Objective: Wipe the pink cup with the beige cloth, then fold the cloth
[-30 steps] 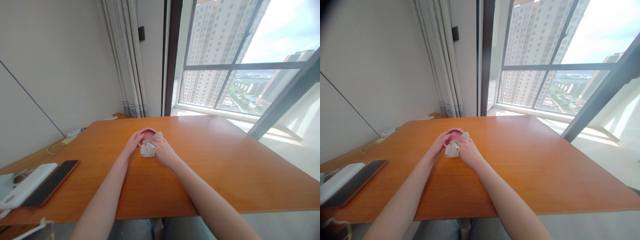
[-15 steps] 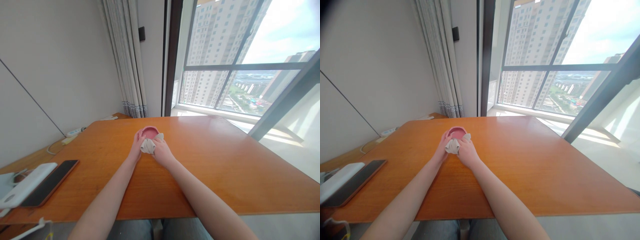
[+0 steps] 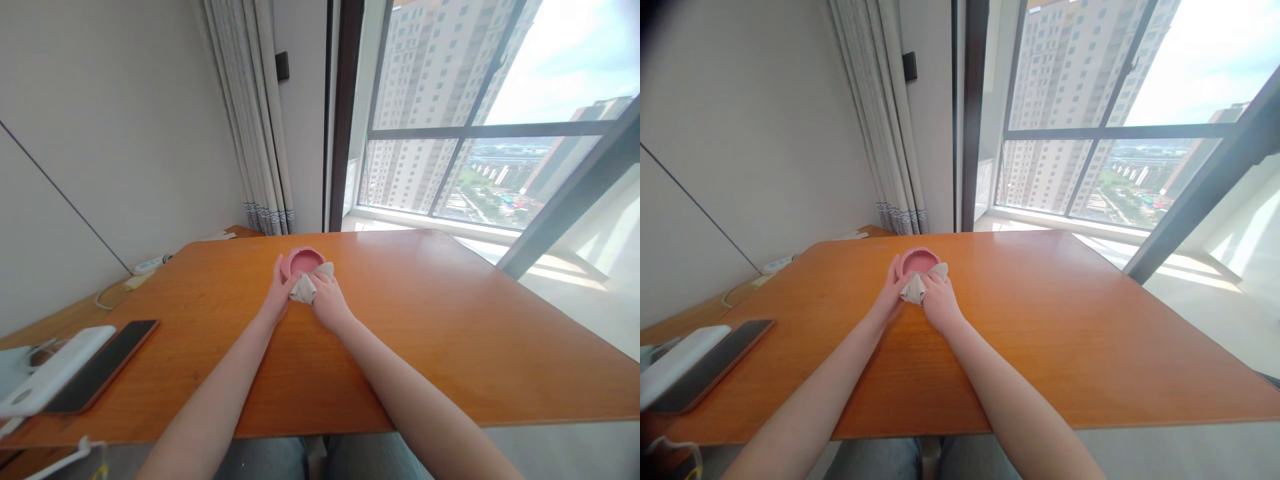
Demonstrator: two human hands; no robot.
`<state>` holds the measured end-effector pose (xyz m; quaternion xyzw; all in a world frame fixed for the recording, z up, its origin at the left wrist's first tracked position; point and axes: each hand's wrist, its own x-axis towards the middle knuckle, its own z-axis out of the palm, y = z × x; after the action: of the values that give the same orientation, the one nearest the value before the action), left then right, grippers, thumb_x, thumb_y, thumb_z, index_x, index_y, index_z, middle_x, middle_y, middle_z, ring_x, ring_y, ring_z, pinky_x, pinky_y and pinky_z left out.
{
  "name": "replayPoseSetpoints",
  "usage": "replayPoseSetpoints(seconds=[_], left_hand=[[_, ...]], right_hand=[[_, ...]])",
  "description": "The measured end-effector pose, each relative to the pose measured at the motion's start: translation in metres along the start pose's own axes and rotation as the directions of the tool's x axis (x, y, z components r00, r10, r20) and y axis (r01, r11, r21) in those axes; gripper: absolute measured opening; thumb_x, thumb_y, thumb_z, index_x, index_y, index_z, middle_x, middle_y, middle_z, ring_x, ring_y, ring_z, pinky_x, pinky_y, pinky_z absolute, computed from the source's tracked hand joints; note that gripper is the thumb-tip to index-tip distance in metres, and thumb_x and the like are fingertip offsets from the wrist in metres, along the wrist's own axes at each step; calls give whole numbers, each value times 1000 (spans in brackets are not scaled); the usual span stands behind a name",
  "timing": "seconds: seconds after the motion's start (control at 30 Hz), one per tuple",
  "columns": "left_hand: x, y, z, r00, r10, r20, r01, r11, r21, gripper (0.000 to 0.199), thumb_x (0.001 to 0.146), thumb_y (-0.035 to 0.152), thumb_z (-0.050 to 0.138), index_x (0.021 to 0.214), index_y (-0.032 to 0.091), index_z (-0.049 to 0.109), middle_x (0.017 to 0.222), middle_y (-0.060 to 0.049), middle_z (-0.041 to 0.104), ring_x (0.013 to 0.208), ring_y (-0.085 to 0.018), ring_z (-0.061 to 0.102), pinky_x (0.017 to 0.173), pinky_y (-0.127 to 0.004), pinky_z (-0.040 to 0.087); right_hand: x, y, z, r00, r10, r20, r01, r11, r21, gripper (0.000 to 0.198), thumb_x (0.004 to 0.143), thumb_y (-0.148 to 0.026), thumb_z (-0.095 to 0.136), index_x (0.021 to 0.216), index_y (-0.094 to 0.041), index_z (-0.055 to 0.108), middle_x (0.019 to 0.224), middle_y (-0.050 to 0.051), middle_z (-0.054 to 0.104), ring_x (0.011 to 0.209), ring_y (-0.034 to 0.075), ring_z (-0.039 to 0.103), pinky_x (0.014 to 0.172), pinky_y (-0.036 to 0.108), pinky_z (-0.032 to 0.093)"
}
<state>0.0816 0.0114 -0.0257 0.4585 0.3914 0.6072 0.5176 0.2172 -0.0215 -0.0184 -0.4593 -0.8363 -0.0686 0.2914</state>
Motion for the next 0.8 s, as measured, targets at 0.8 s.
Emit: replayPoseSetpoints(seconds=[0.8], left_hand=[[-7,27,-5,947,321,-4,-307,907,288,50,70,26,67,117,24,53,130,-6,49,124,-25,41,107,-36,28]], right_hand=[[0,3,-2,994,-113,-5,113,992,60,16,82,-15,50,95,-17,61,88,6,61,90,20,49,76,32,35]])
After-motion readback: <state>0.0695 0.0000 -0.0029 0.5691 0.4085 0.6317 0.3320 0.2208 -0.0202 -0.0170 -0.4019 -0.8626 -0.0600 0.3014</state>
